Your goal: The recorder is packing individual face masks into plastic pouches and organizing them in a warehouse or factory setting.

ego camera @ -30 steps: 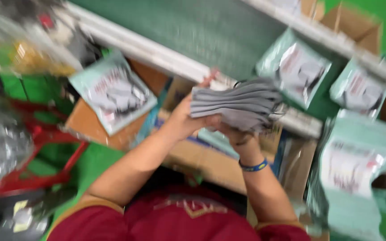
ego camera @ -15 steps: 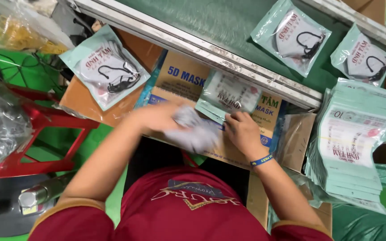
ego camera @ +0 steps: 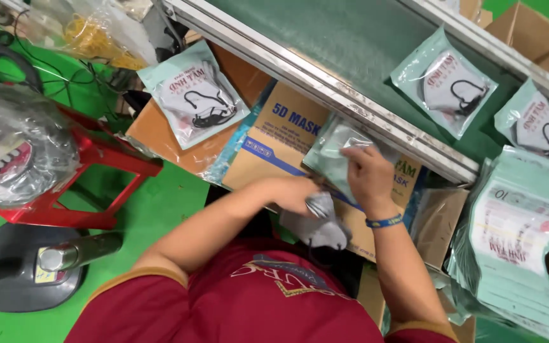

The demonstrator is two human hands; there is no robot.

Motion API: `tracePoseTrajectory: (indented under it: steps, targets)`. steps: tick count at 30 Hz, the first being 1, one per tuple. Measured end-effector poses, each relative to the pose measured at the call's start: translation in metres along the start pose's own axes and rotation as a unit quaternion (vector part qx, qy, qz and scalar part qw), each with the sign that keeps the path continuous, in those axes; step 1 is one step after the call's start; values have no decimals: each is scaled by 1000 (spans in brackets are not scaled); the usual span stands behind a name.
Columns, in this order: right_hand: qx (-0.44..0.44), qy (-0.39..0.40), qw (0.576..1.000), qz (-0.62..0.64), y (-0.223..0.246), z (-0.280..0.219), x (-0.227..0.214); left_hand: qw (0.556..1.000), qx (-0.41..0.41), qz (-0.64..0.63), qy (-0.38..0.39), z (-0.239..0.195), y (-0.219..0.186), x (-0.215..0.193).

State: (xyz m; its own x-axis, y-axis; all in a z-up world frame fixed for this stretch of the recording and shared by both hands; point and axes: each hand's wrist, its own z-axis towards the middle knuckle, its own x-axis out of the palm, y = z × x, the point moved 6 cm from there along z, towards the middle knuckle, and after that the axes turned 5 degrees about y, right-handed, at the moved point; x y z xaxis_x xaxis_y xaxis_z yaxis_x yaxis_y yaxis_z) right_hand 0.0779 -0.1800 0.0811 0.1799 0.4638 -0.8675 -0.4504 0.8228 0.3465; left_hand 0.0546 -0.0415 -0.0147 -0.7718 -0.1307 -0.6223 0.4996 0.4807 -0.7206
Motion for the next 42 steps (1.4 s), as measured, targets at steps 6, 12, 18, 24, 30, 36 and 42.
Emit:
tracePoseTrajectory:
  steps: [6,12,18,24,30,36,42]
  targets:
    - [190,160,925,288,-7,-11,-28,923,127,-310,-190,-78,-11,-80]
    - [190,49,977,83,69,-10,-43,915,-41,-173,-363,-65,-5,-62]
    - [53,-46,997,13,88,-41,-24,570,136,-784,-204,-46,-38,7]
    - [-67,107,973,194,141,-54,-43,680,87,-710,-159,-25,-22,63]
    - [-29,150,961,230,78,-41,-72,985,-52,-124,-111,-61,-103,-9]
    - [152,135,883,423,22,-67,-54,893,-7,51,-447,-139,-154,-90]
    - [90,97,875,466,43,-67,-52,920,58,3,-388,-119,-136,-75]
